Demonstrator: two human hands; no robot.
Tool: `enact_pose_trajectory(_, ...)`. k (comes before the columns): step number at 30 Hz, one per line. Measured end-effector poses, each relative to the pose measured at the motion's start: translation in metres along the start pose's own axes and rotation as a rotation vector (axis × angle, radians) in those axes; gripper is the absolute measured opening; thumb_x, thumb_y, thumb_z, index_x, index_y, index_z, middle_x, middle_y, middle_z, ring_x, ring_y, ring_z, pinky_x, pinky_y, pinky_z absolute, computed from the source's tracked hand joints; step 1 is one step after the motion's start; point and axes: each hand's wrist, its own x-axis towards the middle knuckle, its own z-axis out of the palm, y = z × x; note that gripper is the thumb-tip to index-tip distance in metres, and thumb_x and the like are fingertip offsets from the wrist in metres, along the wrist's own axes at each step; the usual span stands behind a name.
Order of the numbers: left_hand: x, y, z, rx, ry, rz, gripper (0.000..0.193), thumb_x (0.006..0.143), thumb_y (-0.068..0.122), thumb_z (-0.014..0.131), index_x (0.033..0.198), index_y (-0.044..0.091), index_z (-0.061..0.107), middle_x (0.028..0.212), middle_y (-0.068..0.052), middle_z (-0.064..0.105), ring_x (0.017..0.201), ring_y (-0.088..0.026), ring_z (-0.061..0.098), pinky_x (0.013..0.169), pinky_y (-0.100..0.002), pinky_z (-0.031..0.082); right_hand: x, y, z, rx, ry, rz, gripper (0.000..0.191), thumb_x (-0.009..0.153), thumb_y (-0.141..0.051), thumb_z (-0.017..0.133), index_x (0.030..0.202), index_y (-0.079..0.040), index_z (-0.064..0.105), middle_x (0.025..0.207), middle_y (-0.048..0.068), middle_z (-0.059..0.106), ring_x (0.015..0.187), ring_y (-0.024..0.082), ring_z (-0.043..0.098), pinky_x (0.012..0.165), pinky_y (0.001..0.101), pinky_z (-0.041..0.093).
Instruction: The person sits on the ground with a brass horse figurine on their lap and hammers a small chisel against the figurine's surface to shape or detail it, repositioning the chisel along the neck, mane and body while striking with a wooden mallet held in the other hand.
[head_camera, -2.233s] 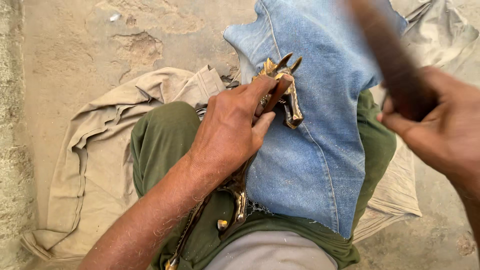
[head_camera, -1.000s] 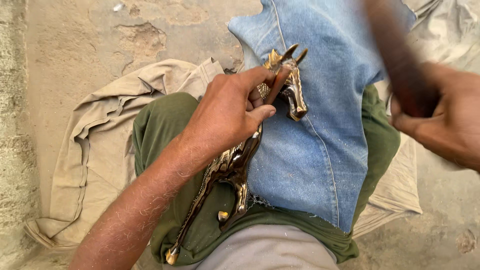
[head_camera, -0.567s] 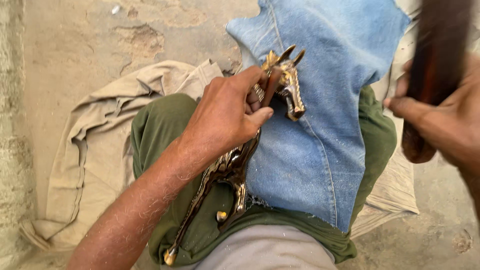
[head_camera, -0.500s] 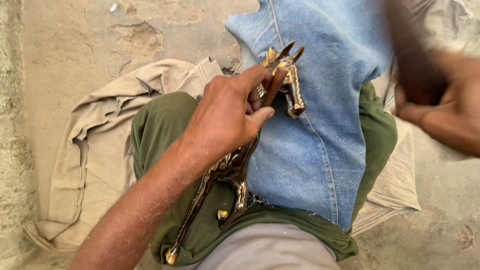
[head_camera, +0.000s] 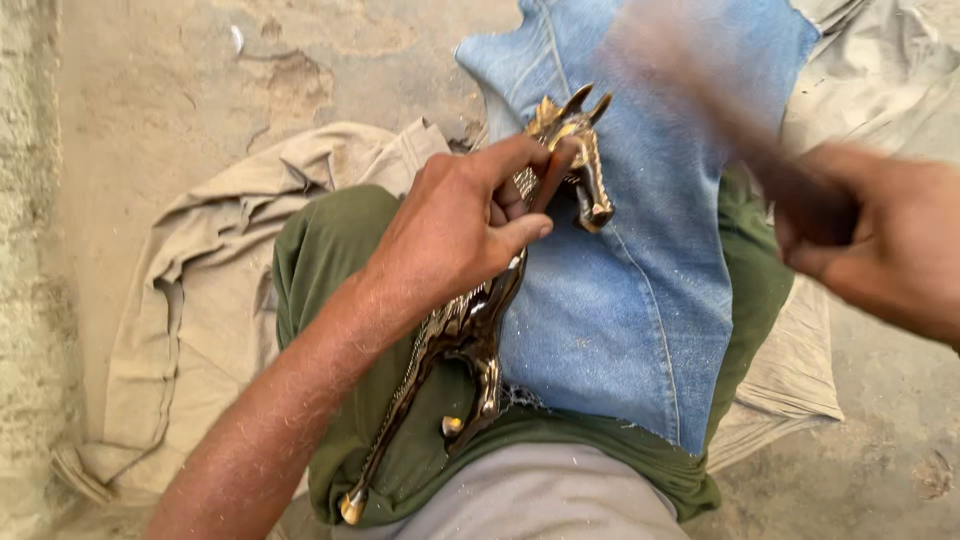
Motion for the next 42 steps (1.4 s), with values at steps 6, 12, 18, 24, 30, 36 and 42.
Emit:
enact_pose_trajectory(6, 0.012, -0.004, 0.024, -0.009, 0.074, 0.065, 0.053, 0.080, 0.012, 0.081, 0.131, 0.019, 0.068, 0.085, -0.011, 0.076, 0.074, -0.024, 0.076, 0.070, -0.040, 0.058, 0.016, 0.066, 0.052, 0.841, 0.424, 0.207, 0.024, 0.083, -0.012, 0.078, 0.103, -0.017, 0.066, 0.087, -0.003, 0.068, 0.075, 0.012, 0.071, 0.069, 0.0284, 0.060)
enact_pose_trajectory(12, 0.023, -0.006, 0.035, 0.135, 0.040, 0.078, 0.049, 0.082, 0.013, 0.082, 0.129, 0.016, 0.069, 0.091, -0.015, 0.076, 0.087, -0.033, 0.074, 0.076, -0.046, 0.055, 0.046, 0.139, 0.092, 0.417, 0.002, 0.084, 0.027, 0.078, 0.002, 0.085, 0.095, -0.004, 0.064, 0.076, 0.012, 0.064, 0.067, 0.025, 0.067, 0.062, 0.0382, 0.060)
enact_pose_trajectory(18, -0.013, -0.027, 0.019, -0.136, 0.205, -0.012, 0.052, 0.086, 0.015, 0.078, 0.136, 0.017, 0.064, 0.089, -0.011, 0.077, 0.074, -0.023, 0.074, 0.068, -0.038, 0.059, -0.022, 0.109, 0.117, 0.894, 0.320, 0.144, 0.045, 0.079, 0.004, 0.080, 0.113, -0.007, 0.053, 0.092, 0.007, 0.064, 0.081, 0.019, 0.069, 0.070, 0.0372, 0.058)
enact_pose_trajectory(24, -0.064, -0.068, 0.003, 0.431, 0.245, -0.134, 0.043, 0.097, 0.018, 0.074, 0.138, 0.014, 0.062, 0.096, -0.010, 0.073, 0.070, -0.021, 0.072, 0.066, -0.032, 0.059, -0.072, 0.006, 0.161, 1.243, 0.607, -0.190, 0.047, 0.084, 0.016, 0.074, 0.119, -0.003, 0.049, 0.096, 0.015, 0.068, 0.096, 0.022, 0.072, 0.089, 0.0382, 0.065)
enact_pose_trajectory(30, -0.059, -0.041, 0.003, -0.158, 0.394, 0.190, 0.046, 0.093, 0.012, 0.078, 0.137, 0.014, 0.065, 0.112, -0.005, 0.075, 0.094, -0.012, 0.075, 0.079, -0.027, 0.066, -0.064, -0.003, 0.121, 1.176, 0.351, 0.138, 0.039, 0.084, 0.012, 0.074, 0.116, 0.004, 0.054, 0.087, 0.022, 0.068, 0.068, 0.030, 0.070, 0.058, 0.0449, 0.061)
enact_pose_trajectory(36, -0.032, -0.008, 0.014, -0.266, 0.186, 0.137, 0.046, 0.088, 0.013, 0.081, 0.132, 0.017, 0.068, 0.088, -0.003, 0.076, 0.076, -0.010, 0.072, 0.066, -0.026, 0.062, -0.083, 0.020, 0.077, 1.101, 0.574, -0.211, 0.021, 0.105, 0.007, 0.073, 0.119, 0.003, 0.057, 0.102, 0.014, 0.064, 0.094, 0.021, 0.067, 0.102, 0.0354, 0.059)
enact_pose_trajectory(42, -0.017, -0.004, 0.014, -0.092, 0.135, 0.126, 0.044, 0.086, 0.015, 0.082, 0.126, 0.011, 0.064, 0.076, -0.005, 0.073, 0.064, -0.015, 0.073, 0.060, -0.031, 0.058, -0.063, 0.019, 0.064, 0.988, 0.294, 0.073, 0.047, 0.077, 0.011, 0.079, 0.117, 0.000, 0.057, 0.095, 0.011, 0.065, 0.084, 0.024, 0.069, 0.071, 0.0403, 0.060)
